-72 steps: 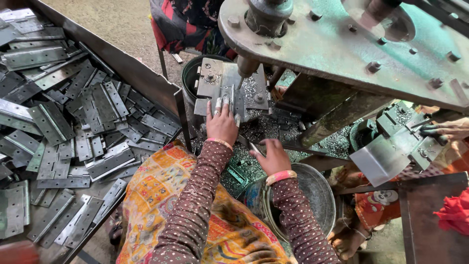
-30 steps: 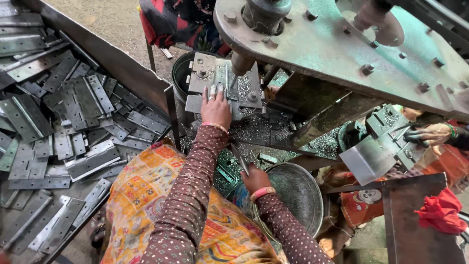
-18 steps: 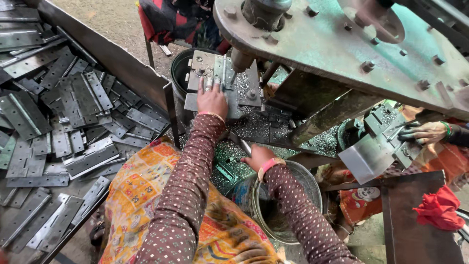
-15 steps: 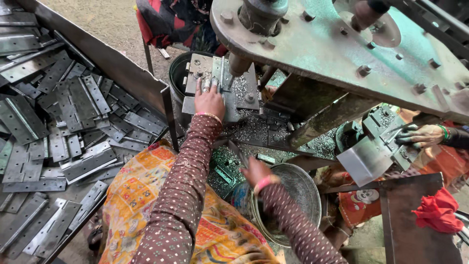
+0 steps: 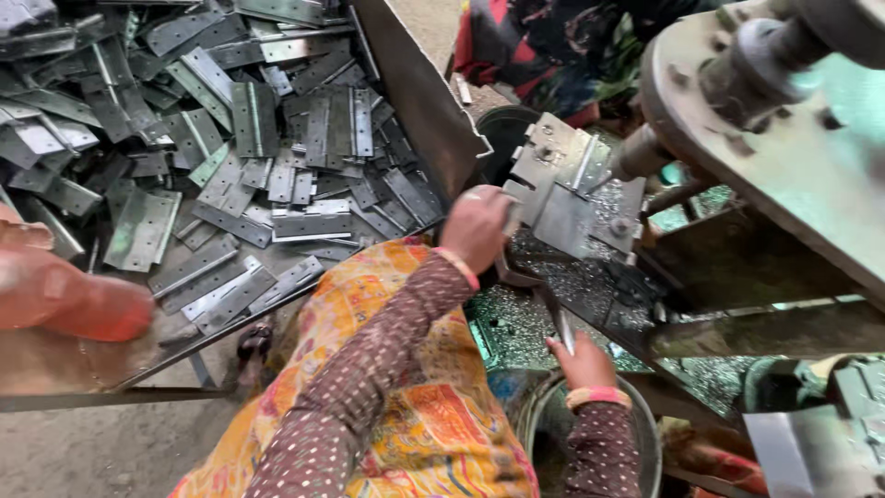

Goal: The person operates a drill press to process metal pieces. They pick up a metal piece from a pile, place it under the drill, and activate the machine to drill holes. After drilling, they remove the piece and place it into a metal bowl.

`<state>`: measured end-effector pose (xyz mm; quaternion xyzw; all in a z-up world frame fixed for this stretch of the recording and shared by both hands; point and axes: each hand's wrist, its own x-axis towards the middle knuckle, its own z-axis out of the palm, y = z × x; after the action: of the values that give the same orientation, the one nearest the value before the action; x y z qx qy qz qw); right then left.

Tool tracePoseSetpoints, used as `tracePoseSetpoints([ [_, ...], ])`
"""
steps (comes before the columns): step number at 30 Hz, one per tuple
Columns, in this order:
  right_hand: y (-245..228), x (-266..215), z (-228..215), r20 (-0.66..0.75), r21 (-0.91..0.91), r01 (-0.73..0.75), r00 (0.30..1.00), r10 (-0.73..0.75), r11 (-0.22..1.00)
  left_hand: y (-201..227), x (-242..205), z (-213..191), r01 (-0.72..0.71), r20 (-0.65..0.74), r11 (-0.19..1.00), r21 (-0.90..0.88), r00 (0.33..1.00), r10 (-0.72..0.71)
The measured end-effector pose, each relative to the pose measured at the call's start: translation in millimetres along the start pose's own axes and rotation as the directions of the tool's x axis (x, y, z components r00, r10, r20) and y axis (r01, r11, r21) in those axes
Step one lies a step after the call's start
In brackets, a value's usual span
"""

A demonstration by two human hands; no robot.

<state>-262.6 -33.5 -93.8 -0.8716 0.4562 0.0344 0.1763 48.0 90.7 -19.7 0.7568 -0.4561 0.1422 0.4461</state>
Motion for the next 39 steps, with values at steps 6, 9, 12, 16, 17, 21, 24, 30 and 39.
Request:
tracePoseSetpoints([
  [6, -36.6, -12.8, -31.8, 0.094, -0.044, -0.097, 0.99, 0.101, 0.994, -152.3, -22.4, -40.8, 0.354, -0.122, 0.875, 0.331, 0.935, -0.332],
  [9, -50.5, -17.1, -43.1, 0.18, -0.024, -0.22, 0.959, 0.221, 0.975, -212.5, -9.7, -22.0, 0.353, -0.096, 0.753, 0.555, 0.927, -0.363],
  [12, -59.2, -21.6, -48.9, 0.183, 0.013, -0.232, 0.957, 0.226, 0.973, -257.5, 12.2, -1.8, 0.344, -0.053, 0.655, 0.673, 0.906, -0.421],
  [16, -67.0, -20.2, -55.8, 0.222, 0.024, -0.286, 0.936, 0.274, 0.958, -304.5, 9.5, 28.7, 0.11, 0.103, 0.488, 0.866, 0.916, -0.388],
  [17, -68.8, -21.7, -55.1, 0.225, 0.043, -0.297, 0.933, 0.28, 0.954, -313.4, 2.0, 33.5, 0.038, 0.112, 0.439, 0.898, 0.944, -0.309],
  [21, -67.2, -22.0, -54.1, 0.227, 0.052, -0.293, 0.935, 0.274, 0.955, -335.6, -21.4, 23.6, 0.079, 0.019, 0.587, 0.806, 0.987, -0.159],
  [24, -54.7, -22.3, -45.6, 0.206, 0.078, -0.253, 0.95, 0.233, 0.964, -341.7, -25.4, 2.5, 0.254, -0.016, 0.652, 0.714, 0.937, -0.348],
  [30, -21.8, -14.5, -9.4, -0.002, 0.003, 0.03, 1.0, -0.03, 1.0, -289.2, -42.7, -56.3, 0.397, -0.089, 0.814, 0.423, 0.913, -0.399],
  [39, -44.2, -13.3, -16.6, 0.057, -0.022, -0.039, 0.998, 0.04, 0.999, -49.9, 9.8, -85.4, 0.069, -0.153, 0.936, 0.344, 0.988, -0.017],
])
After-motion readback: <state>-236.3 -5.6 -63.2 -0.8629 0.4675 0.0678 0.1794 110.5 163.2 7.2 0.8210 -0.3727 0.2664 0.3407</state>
